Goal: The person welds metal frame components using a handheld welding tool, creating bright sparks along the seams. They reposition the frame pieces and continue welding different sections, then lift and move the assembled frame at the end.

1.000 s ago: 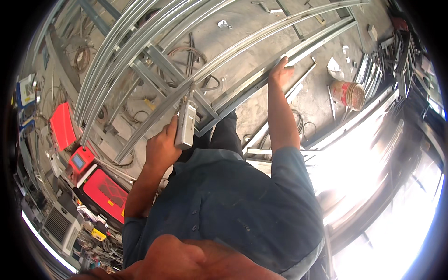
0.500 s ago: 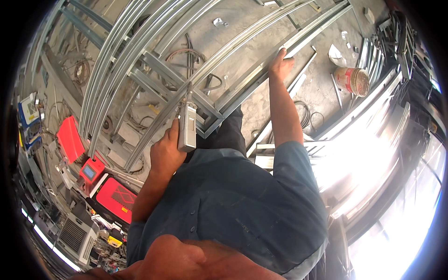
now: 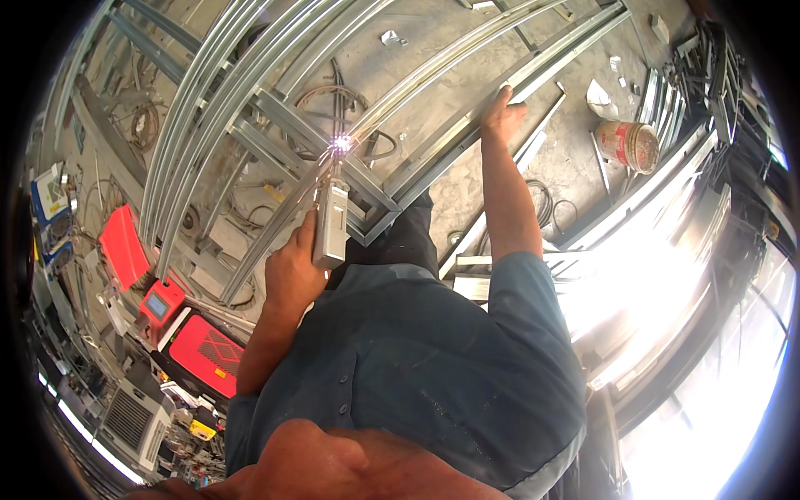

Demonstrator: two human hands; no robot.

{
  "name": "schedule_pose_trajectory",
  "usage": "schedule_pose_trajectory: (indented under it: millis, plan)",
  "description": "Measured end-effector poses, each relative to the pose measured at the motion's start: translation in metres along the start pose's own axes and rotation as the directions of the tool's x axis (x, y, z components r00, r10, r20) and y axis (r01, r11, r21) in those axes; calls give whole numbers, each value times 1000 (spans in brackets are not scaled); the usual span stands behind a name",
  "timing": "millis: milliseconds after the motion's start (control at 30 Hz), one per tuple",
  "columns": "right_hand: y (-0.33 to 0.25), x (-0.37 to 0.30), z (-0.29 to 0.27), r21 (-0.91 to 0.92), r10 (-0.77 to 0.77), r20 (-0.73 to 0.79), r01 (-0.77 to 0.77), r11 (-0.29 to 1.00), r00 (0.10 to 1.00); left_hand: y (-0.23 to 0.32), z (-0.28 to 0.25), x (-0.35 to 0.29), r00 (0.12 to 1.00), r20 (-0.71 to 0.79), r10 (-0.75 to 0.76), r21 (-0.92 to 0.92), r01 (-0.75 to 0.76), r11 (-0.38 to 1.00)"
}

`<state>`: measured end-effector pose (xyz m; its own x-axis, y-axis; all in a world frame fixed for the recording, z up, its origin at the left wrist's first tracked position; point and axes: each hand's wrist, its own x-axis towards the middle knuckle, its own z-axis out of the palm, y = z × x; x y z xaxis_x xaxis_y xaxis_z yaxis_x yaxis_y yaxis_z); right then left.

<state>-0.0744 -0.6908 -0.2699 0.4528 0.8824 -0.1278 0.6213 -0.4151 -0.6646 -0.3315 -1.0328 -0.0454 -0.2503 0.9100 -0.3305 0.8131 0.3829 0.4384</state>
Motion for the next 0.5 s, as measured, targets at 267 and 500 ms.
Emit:
schedule_pose_trajectory:
  millis: [267,500]
  plan:
    - [1,0,1,3,-4,13,4,1000,1000,-3,1,-2,1000,-14,12,4,-12,1000]
    - [3,1,1,9,-14,10,14,1000,1000,-3,0,-3,1000,-4,-14,10,14,1000]
